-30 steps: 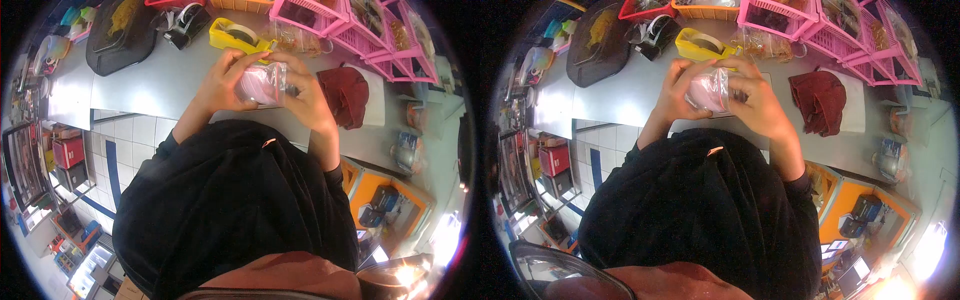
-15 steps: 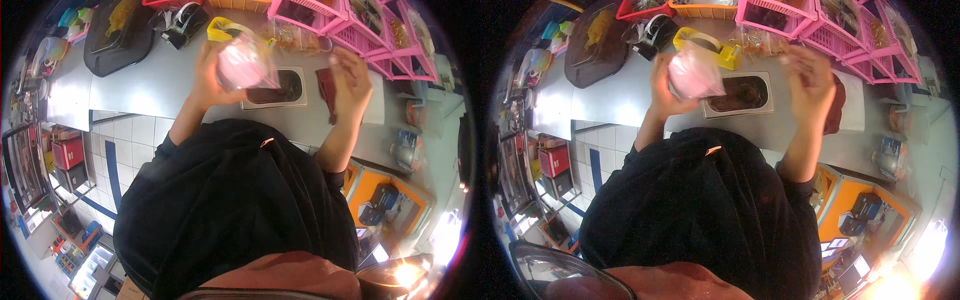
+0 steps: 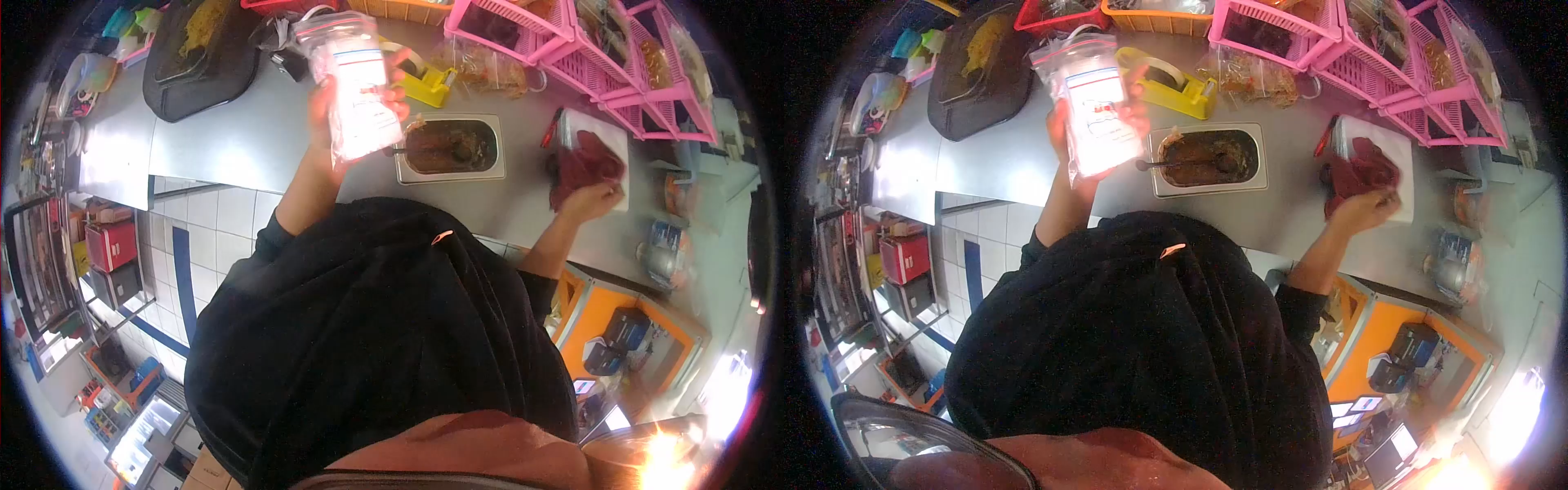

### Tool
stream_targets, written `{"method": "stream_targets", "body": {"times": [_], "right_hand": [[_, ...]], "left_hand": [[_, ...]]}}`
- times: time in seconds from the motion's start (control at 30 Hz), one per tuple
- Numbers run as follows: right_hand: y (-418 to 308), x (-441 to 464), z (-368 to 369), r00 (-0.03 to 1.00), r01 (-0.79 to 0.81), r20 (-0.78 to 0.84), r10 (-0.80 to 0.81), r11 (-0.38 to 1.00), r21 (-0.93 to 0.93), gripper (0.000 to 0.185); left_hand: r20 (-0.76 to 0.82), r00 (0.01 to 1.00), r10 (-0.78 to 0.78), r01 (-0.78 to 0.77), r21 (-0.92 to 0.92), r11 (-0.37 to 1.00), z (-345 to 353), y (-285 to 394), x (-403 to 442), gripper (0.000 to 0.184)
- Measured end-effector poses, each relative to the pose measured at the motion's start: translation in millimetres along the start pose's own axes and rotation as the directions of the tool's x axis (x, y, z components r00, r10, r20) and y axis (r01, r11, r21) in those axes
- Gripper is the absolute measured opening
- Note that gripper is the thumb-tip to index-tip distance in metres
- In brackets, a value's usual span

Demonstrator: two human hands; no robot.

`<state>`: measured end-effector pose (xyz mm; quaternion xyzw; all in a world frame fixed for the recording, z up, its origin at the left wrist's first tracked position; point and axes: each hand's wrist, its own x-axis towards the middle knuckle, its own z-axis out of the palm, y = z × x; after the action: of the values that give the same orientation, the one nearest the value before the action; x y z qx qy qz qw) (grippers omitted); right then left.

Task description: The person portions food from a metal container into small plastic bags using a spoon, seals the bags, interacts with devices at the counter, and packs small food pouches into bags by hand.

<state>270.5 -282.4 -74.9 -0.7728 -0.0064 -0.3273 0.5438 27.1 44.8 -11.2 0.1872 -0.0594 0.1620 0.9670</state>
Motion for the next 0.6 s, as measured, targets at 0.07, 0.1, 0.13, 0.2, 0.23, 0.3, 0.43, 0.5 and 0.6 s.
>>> {"method": "stream_targets", "body": {"times": [0.07, 0.1, 0.13, 0.2, 0.23, 0.3, 0.43, 0.5, 0.6], "right_hand": [[-43, 19, -10, 0.994, 0.062, -0.085, -0.065, 0.997, -0.037, 0.034], [-49, 29, -15, 0.994, 0.111, -0.016, -0.112, 0.992, -0.066, 0.029], [-55, 38, -19, 0.986, 0.161, 0.051, -0.157, 0.983, -0.091, 0.024], [-71, 41, -18, 0.963, 0.269, 0.051, -0.264, 0.951, -0.152, 0.023], [-90, 37, -18, 0.948, 0.319, 0.059, -0.313, 0.93, -0.183, 0.023], [-140, 25, -22, 0.973, 0.118, 0.203, -0.109, 0.992, -0.035, 0.017], [-193, -18, -17, 0.93, -0.025, 0.366, -0.031, 0.989, 0.147, 0.019], [-183, -20, -19, 0.833, 0.029, 0.525, -0.173, 0.962, 0.272, 0.02], [-211, -26, -22, 0.599, 0.095, 0.666, -0.445, 0.865, 0.493, 0.02]], "left_hand": [[0.058, 0.996, -0.071, 0.072, -0.009, 0.997, -3, -8, 5, 0.083], [0.065, 0.995, -0.079, 0.08, -0.01, 0.997, 1, -13, 7, 0.083], [0.002, 0.999, -0.051, 0.048, 0.311, 0.949, 10, -19, 9, 0.083], [0.007, 0.998, 0.067, -0.054, 0.684, 0.727, 35, -31, 8, 0.087], [-0.018, 0.998, 0.061, -0.028, 0.743, 0.668, 40, -36, 7, 0.088], [0.152, 0.971, 0.185, -0.22, 0.87, 0.442, 34, -47, 12, 0.084], [0.378, 0.912, 0.157, -0.391, 0.919, 0.057, 41, -43, 15, 0.088], [0.435, 0.885, 0.167, -0.414, 0.898, -0.146, 47, -44, 13, 0.083], [0.451, 0.875, 0.177, -0.405, 0.881, -0.243, 59, -45, 9, 0.078]]}}
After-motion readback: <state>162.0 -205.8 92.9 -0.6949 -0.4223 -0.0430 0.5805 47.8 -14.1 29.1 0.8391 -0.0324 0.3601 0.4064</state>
